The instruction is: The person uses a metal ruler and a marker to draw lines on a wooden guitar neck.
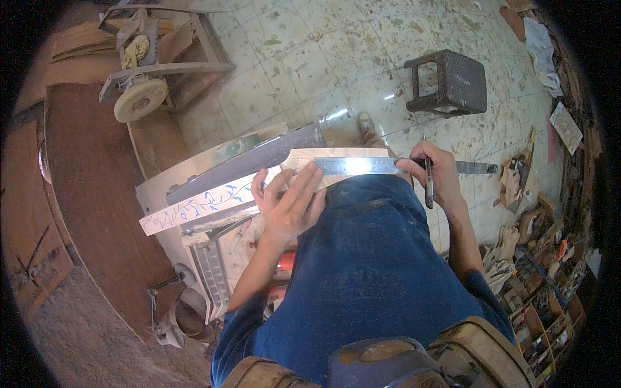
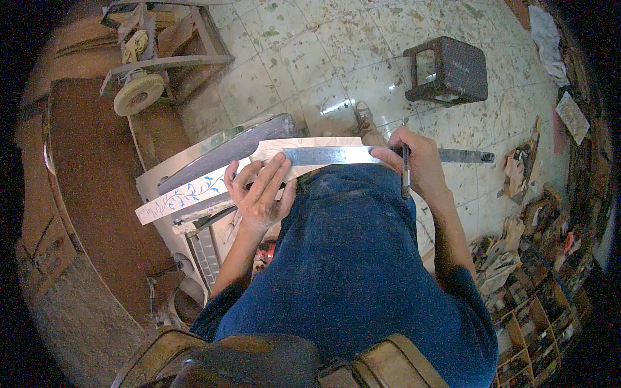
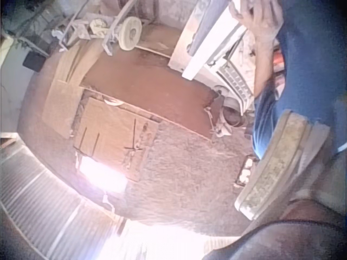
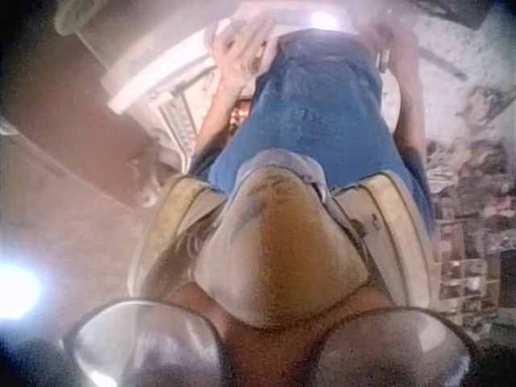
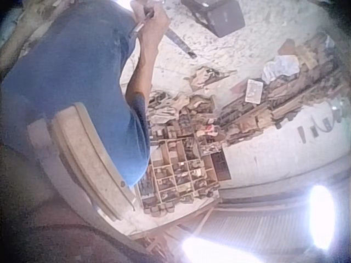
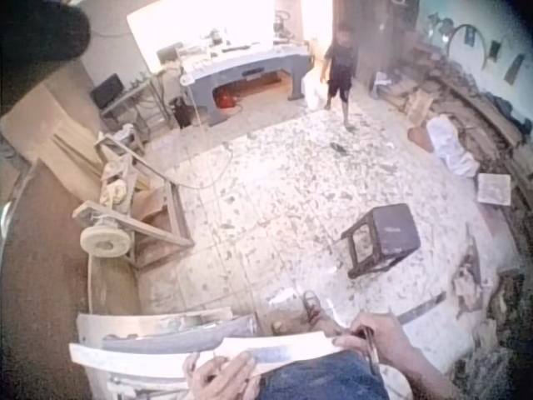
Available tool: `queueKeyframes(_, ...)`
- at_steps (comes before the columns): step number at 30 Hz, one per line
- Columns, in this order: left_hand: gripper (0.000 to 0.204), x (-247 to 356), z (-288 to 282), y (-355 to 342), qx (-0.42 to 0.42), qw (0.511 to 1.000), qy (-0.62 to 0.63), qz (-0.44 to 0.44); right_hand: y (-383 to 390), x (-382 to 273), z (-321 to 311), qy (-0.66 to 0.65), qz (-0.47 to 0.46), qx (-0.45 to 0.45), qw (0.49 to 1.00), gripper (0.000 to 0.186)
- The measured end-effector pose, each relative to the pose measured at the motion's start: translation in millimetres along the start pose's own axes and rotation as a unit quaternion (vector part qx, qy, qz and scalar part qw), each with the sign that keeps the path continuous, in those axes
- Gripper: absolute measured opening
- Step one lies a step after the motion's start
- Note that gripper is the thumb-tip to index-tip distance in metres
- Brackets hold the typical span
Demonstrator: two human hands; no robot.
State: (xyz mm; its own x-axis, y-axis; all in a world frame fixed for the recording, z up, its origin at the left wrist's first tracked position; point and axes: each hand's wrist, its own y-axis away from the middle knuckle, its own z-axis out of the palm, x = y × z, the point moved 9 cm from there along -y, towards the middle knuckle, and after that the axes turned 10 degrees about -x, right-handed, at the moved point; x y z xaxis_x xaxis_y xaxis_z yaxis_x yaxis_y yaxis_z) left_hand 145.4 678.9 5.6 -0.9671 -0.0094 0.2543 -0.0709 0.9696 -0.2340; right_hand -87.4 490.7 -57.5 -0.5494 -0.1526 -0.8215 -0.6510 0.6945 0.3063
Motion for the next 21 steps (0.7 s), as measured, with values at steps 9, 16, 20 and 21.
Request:
queueKeyframes(9, 0.045, 0, 0, -2, -0.005, 1.000, 0.002, -0.002, -1, -6, -2, 0.022, -0.015, -0.002, 1.000, 0.038)
queueKeyframes(16, 0.044, 1, 0, -2, -0.004, 1.000, -0.004, 0.002, -3, -12, -3, 0.009, -0.006, -0.013, 1.000, 0.039)
queueKeyframes(20, 0.045, 1, 0, -1, -0.004, 1.000, 0.002, 0.002, -2, -13, -3, 0.021, -0.024, -0.007, 0.999, 0.040)
queueKeyframes(21, 0.045, 1, 0, -1, -0.005, 1.000, 0.003, 0.001, -2, -12, -3, 0.024, -0.021, -0.011, 0.999, 0.039)
